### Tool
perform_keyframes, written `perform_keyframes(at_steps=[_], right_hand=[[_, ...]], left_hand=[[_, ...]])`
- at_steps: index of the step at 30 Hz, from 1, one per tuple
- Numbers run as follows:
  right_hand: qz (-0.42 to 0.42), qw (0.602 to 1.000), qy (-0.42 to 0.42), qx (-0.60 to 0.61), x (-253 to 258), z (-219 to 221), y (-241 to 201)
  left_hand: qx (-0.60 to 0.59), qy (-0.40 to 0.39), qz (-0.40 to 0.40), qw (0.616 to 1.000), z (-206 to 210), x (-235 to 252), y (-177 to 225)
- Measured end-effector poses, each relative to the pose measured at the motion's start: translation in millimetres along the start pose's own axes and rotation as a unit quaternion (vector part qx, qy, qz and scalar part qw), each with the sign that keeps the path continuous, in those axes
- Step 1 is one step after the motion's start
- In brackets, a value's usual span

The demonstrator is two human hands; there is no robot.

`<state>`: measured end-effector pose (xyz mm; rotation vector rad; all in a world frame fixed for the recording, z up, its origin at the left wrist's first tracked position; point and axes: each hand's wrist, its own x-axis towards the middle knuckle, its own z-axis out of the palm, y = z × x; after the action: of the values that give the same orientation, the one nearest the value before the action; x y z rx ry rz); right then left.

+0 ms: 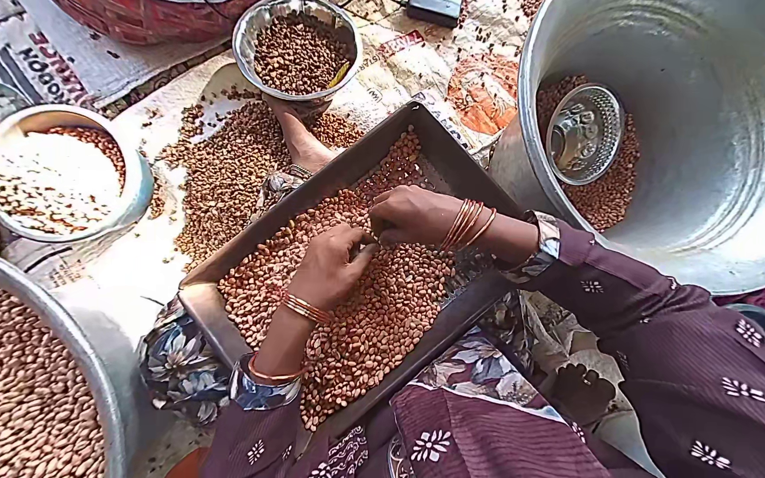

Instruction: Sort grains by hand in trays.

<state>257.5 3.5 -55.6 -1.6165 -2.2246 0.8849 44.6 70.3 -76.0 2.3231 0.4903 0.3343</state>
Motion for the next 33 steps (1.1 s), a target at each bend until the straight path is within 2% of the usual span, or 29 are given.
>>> perform_keyframes(at_steps=[3, 7, 10, 15, 19, 22, 24, 26, 27, 28, 29, 30, 31, 33], right_hand=[[0.055, 0.998, -0.025, 0.013, -7.5, -10.7, -2.8], [0.015, 0.998, -0.044, 0.038, -26.4, -2.5, -3.9], [-0.015, 0.998, -0.044, 0.049, -40.3, 15.0, -8.1], [-0.025, 0.999, 0.005, -0.046, -50.6, 40.1, -19.4], [-0.011, 0.999, -0.016, -0.029, -48.0, 35.2, -17.9], [0.014, 0.998, -0.053, 0.015, -46.0, 17.3, -5.6], [0.026, 0.999, -0.026, 0.033, -50.7, 2.8, -0.1], [0.038, 0.997, 0.008, 0.070, -58.8, -11.2, 3.5], [0.050, 0.992, 0.018, 0.114, -63.4, -18.5, 3.2], [0.060, 0.982, 0.024, 0.176, -67.9, -25.0, 3.0], [0.062, 0.967, 0.029, 0.247, -72.3, -29.9, 4.2], [0.060, 0.947, 0.035, 0.313, -76.4, -32.5, 5.6], [0.061, 0.932, 0.040, 0.355, -79.6, -32.9, 7.0], [0.075, 0.940, 0.048, 0.328, -82.4, -29.0, 8.4]], left_hand=[[0.087, -0.019, 0.022, 0.996, 11.0, -5.1, 2.0], [0.148, -0.032, -0.001, 0.988, 16.8, -7.2, 8.9], [0.169, -0.059, -0.030, 0.983, 17.7, -4.4, 14.5], [0.198, -0.092, -0.050, 0.975, 20.6, 0.3, 20.8], [0.179, -0.071, -0.041, 0.980, 21.6, 1.1, 18.3], [0.077, -0.022, -0.033, 0.996, 9.8, -2.6, 11.1], [-0.057, 0.020, -0.079, 0.995, 1.7, -8.6, 10.2], [-0.260, 0.029, -0.133, 0.956, -5.1, -15.6, 10.6], [-0.370, 0.024, -0.136, 0.919, -6.2, -19.3, 8.3], [-0.445, 0.011, -0.132, 0.886, -7.1, -23.1, 6.3], [-0.470, 0.000, -0.124, 0.874, -7.6, -26.9, 5.0], [-0.445, 0.000, -0.122, 0.887, -6.8, -30.3, 5.4], [-0.381, 0.004, -0.117, 0.917, -5.1, -33.8, 6.4], [-0.214, 0.006, -0.070, 0.974, 1.0, -40.0, 7.9]])
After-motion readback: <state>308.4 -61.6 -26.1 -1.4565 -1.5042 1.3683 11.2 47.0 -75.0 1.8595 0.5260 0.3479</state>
